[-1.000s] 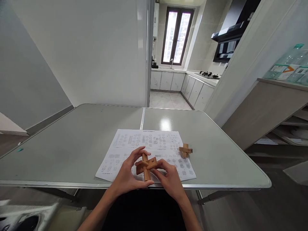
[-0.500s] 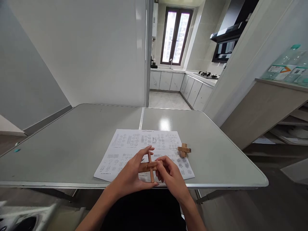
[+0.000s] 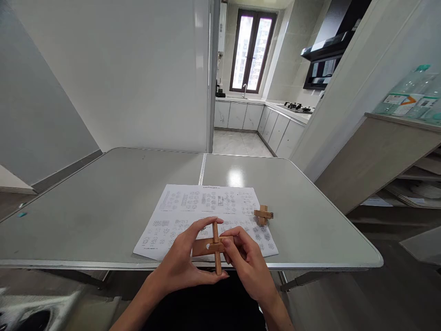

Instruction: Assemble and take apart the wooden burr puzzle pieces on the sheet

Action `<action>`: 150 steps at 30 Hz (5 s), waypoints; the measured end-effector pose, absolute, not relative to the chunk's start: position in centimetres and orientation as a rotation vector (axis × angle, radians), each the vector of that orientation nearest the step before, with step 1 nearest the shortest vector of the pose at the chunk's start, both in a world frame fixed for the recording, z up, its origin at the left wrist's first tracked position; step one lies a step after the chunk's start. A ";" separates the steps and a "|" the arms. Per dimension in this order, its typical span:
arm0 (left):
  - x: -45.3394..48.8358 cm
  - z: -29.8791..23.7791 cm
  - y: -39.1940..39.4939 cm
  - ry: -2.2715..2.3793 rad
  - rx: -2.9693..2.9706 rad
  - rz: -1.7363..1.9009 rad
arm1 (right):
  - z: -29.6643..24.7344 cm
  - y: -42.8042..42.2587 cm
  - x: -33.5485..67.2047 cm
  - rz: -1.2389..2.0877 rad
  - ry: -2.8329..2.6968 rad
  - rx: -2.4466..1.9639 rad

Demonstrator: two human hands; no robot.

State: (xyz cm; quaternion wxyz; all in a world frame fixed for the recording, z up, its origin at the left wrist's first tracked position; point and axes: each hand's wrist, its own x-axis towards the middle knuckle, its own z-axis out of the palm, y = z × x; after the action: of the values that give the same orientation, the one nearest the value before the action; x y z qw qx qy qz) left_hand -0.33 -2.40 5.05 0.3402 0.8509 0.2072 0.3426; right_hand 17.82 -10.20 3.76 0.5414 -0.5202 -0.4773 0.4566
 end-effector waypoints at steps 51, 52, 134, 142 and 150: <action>-1.0 3.0 -4.2 0.635 1.814 0.892 | 3.4 -9.6 16.2 0.885 -1.198 -1.353; -1.0 3.0 -4.2 0.630 1.808 0.890 | 3.4 -9.7 16.3 0.903 -1.205 -1.355; -2.4 4.1 -8.0 0.456 1.192 1.091 | 4.7 -12.9 12.7 0.373 -1.678 -1.148; -2.6 3.9 -8.1 0.509 1.191 1.051 | 4.2 -12.8 12.6 0.361 -1.669 -1.193; -3.9 4.3 -6.8 0.490 1.278 0.930 | 4.6 -12.8 12.7 0.498 -1.687 -1.240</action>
State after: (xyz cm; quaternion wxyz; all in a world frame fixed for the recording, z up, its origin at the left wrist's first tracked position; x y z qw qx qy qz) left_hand -3.88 -6.77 4.30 0.6767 0.5685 0.2181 0.4139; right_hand 12.71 -12.85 4.55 0.4747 -0.5071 -0.6900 0.2037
